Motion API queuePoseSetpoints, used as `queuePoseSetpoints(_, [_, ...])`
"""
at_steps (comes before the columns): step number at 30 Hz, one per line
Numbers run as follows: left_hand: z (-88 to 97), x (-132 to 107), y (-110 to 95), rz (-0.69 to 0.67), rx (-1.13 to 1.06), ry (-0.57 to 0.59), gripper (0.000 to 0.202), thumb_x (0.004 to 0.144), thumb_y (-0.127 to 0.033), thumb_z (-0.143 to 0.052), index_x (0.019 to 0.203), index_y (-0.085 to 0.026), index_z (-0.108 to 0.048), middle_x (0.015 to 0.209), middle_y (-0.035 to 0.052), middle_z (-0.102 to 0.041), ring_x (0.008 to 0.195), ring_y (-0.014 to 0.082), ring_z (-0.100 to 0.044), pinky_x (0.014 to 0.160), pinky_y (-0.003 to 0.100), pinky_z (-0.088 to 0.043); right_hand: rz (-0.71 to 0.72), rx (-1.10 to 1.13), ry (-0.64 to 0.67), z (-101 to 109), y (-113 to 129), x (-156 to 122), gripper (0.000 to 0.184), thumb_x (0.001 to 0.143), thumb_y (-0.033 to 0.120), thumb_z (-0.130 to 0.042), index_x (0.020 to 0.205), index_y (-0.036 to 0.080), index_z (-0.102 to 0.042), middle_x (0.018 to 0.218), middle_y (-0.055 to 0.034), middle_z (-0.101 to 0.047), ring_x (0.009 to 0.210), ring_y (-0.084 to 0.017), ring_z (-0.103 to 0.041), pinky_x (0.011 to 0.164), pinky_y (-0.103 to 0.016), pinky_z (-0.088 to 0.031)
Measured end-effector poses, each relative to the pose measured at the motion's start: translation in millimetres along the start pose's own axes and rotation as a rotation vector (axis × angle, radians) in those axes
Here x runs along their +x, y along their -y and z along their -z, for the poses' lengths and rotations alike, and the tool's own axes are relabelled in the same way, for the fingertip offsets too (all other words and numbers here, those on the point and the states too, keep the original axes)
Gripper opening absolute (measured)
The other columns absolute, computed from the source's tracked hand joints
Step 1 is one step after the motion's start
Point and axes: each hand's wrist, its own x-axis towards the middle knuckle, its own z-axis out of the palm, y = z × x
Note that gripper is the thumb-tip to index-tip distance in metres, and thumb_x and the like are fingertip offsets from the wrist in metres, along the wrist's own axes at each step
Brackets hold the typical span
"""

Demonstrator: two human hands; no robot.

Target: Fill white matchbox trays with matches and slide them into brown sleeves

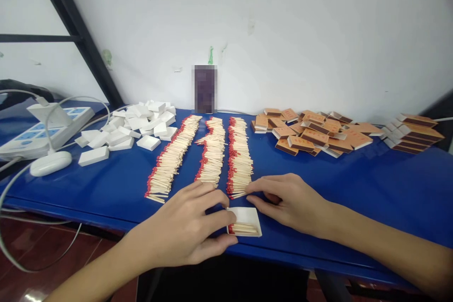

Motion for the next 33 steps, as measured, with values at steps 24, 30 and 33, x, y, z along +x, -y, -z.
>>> queuePoseSetpoints(24, [-4.5, -0.8, -4.6, 0.145, 0.064, -0.134, 0.032, 0.080, -0.039, -0.072, 0.104, -0.019, -0.071, 0.103, 0.0069, -0.069, 0.095, 0.0273, -0.061, 0.085, 0.048, -0.048, -0.088, 0.057, 0.122, 2.5, -2.3, -0.4, 0.013, 0.088, 0.016, -0.059, 0.084, 0.017, -0.071, 0.060, 0.0046, -0.056, 0.050, -0.007, -0.044, 0.051, -0.019, -0.033])
queuePoseSetpoints(30, [-4.8, -0.1, -3.1, 0.143, 0.048, -0.108, 0.029, 0.083, -0.038, -0.068, 0.105, -0.019, -0.070, 0.107, 0.0072, -0.068, 0.099, 0.0271, -0.059, 0.087, 0.047, -0.048, -0.084, 0.030, 0.093, 3.2, -0.6, 0.6, 0.012, 0.090, 0.020, -0.059, 0.091, 0.017, -0.071, 0.059, 0.0050, -0.055, 0.047, -0.008, -0.042, 0.050, -0.020, -0.032])
queuePoseSetpoints(33, [-3.9, 0.6, -3.5, 0.147, 0.047, -0.105, 0.029, 0.083, -0.038, -0.068, 0.105, -0.019, -0.070, 0.109, 0.0077, -0.068, 0.100, 0.0276, -0.059, 0.087, 0.047, -0.048, -0.076, 0.029, 0.090, 3.0, -0.6, 0.0, 0.013, 0.090, 0.020, -0.059, 0.093, 0.018, -0.071, 0.059, 0.0052, -0.055, 0.047, -0.008, -0.042, 0.050, -0.019, -0.032])
